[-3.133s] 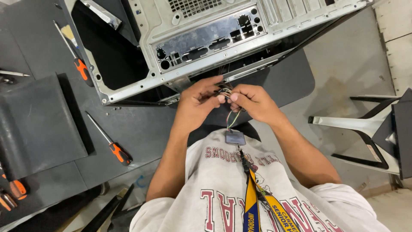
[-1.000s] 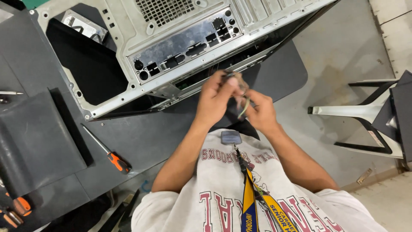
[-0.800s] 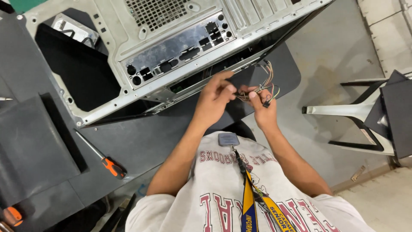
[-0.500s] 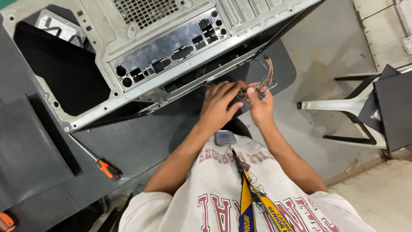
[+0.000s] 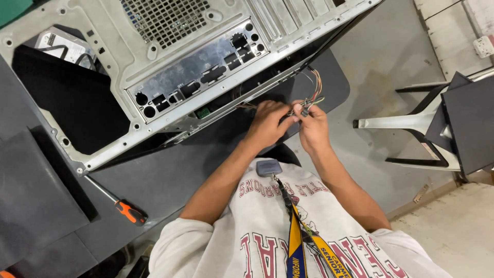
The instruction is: The person places a computer case on a workbench and organizes the internal front panel wires by untangling and separating them.
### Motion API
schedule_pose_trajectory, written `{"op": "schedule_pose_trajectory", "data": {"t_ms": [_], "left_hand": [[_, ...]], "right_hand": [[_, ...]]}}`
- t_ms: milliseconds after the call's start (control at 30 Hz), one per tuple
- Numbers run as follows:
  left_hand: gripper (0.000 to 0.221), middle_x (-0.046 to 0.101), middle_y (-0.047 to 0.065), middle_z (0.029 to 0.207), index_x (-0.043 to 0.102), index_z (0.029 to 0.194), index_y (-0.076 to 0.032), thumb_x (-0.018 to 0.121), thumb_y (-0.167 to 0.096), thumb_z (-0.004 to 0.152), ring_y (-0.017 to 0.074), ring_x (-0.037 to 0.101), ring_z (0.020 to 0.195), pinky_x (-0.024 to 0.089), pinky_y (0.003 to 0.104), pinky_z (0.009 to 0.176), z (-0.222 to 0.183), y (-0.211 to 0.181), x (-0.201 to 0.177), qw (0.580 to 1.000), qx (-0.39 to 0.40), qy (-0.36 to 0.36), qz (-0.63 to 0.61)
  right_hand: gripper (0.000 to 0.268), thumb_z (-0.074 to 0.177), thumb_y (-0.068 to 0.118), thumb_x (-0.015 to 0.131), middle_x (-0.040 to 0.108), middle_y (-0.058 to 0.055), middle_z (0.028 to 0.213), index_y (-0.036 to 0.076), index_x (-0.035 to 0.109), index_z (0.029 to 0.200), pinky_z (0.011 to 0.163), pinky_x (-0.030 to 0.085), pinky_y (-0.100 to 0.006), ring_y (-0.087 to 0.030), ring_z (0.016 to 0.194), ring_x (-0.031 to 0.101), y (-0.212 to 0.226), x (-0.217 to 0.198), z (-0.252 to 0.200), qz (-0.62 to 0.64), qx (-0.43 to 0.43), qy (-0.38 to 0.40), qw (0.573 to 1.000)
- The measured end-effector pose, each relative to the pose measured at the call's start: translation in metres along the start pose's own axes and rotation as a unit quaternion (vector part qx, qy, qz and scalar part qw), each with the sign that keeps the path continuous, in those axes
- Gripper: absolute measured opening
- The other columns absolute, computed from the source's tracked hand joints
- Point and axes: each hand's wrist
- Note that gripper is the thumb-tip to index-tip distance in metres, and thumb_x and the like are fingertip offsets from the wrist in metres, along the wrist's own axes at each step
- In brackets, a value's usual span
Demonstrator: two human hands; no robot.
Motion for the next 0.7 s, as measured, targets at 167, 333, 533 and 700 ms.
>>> {"op": "schedule_pose_trajectory", "data": {"t_ms": [167,333,533,700], "left_hand": [[0.033,0.074,0.007,0.100,0.070,0.115,-0.011,0.062,-0.039,0.100,0.0300,0.070,0.102,0.043,0.050,0.098,0.015,-0.028,-0.036,0.992,-0.067,0.092,-0.060],[0.060,0.075,0.008,0.105,0.070,0.115,-0.014,0.026,-0.054,0.110,0.0307,0.069,0.109,0.038,0.046,0.104,0.037,-0.062,-0.084,0.957,-0.168,0.189,-0.140],[0.043,0.078,0.007,0.096,0.076,0.107,-0.023,0.045,-0.051,0.104,0.0354,0.072,0.104,0.049,0.045,0.099,0.042,-0.053,-0.076,0.947,-0.195,0.197,-0.162],[0.041,0.080,0.012,0.104,0.071,0.124,-0.012,0.054,-0.041,0.100,0.0277,0.073,0.112,0.055,0.040,0.100,0.042,-0.066,-0.092,0.921,-0.259,0.202,-0.208]], "right_hand": [[0.019,0.091,0.011,0.081,0.063,-0.005,0.077,-0.003,0.076,0.104,0.072,0.054,-0.025,-0.011,0.073,0.063,0.012,0.000,0.000,0.013,0.038,0.002,0.999],[0.019,0.093,0.012,0.080,0.060,-0.005,0.069,-0.003,0.074,0.104,0.071,0.053,-0.027,-0.015,0.067,0.063,0.009,-0.003,0.006,0.032,0.078,0.017,0.996],[0.018,0.090,0.011,0.081,0.068,-0.008,0.069,-0.002,0.073,0.098,0.070,0.053,-0.031,-0.016,0.066,0.070,0.009,-0.001,0.006,0.073,0.111,0.024,0.991],[0.015,0.091,0.010,0.081,0.068,-0.009,0.070,-0.003,0.074,0.097,0.070,0.057,-0.029,-0.016,0.065,0.070,0.009,0.003,0.007,0.057,0.092,0.064,0.992]]}}
Point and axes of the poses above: each hand's wrist, its own z-axis towards the middle knuckle, its own x-axis out of the palm, y = z × x
